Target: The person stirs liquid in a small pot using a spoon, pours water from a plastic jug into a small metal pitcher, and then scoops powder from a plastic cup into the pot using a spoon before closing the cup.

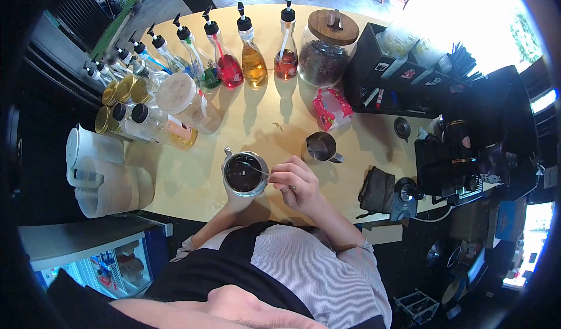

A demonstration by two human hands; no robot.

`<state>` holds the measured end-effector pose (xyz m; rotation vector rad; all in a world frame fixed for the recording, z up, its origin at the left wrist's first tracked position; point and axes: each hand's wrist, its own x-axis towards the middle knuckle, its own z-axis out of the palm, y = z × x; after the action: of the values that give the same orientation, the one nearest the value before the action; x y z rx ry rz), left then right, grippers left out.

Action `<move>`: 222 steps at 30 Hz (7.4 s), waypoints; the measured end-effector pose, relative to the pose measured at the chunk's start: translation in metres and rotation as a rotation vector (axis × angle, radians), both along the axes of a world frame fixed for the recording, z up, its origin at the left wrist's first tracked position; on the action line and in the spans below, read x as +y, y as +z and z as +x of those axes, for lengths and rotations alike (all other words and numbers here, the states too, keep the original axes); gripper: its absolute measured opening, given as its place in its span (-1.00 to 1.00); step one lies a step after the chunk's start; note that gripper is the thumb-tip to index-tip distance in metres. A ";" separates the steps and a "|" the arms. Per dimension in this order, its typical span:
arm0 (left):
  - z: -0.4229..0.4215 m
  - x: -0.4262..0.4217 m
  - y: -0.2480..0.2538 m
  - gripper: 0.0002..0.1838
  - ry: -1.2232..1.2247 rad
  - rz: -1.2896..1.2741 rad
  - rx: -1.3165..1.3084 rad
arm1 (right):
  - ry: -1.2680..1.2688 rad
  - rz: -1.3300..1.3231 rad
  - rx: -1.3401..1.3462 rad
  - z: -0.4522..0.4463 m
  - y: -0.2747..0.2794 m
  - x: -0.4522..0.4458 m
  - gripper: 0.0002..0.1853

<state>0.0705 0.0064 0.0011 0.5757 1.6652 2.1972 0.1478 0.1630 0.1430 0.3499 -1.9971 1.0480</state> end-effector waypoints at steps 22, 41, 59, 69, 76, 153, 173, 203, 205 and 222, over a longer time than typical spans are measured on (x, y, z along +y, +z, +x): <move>0.000 0.000 0.002 -0.04 -0.015 0.005 -0.012 | 0.030 -0.057 -0.042 0.003 -0.001 0.002 -0.85; 0.003 0.002 0.024 -0.08 0.041 -0.012 0.077 | 0.022 -0.031 -0.001 0.000 -0.002 0.003 -0.82; 0.001 0.001 0.046 -0.05 0.070 -0.072 0.236 | -0.002 -0.045 0.010 -0.001 -0.006 0.005 -0.83; -0.002 -0.004 0.064 -0.05 -0.006 -0.159 0.247 | 0.007 -0.058 -0.004 -0.002 -0.003 0.006 -0.83; -0.005 -0.005 0.060 -0.07 -0.037 -0.138 0.237 | 0.028 -0.097 -0.003 0.000 -0.006 0.008 -0.82; -0.005 -0.003 0.049 -0.18 -0.040 -0.076 0.109 | 0.072 0.117 0.072 0.003 -0.013 0.009 -0.68; -0.007 -0.003 0.037 -0.18 -0.098 -0.061 -0.040 | 0.040 -0.278 0.016 0.011 -0.023 0.001 -0.53; -0.003 -0.004 0.049 -0.11 -0.040 -0.084 0.085 | 0.074 0.009 0.112 0.007 -0.026 0.006 -0.65; -0.003 -0.003 0.050 -0.11 -0.024 -0.082 0.140 | 0.060 0.052 0.072 0.005 -0.025 0.005 -0.68; -0.004 -0.003 0.046 -0.13 -0.014 -0.081 0.177 | 0.042 -0.054 0.073 0.004 -0.019 -0.001 -0.68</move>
<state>0.0666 0.0030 0.0471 0.7764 1.8223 2.1110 0.1515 0.1625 0.1240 0.3979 -1.9004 1.0976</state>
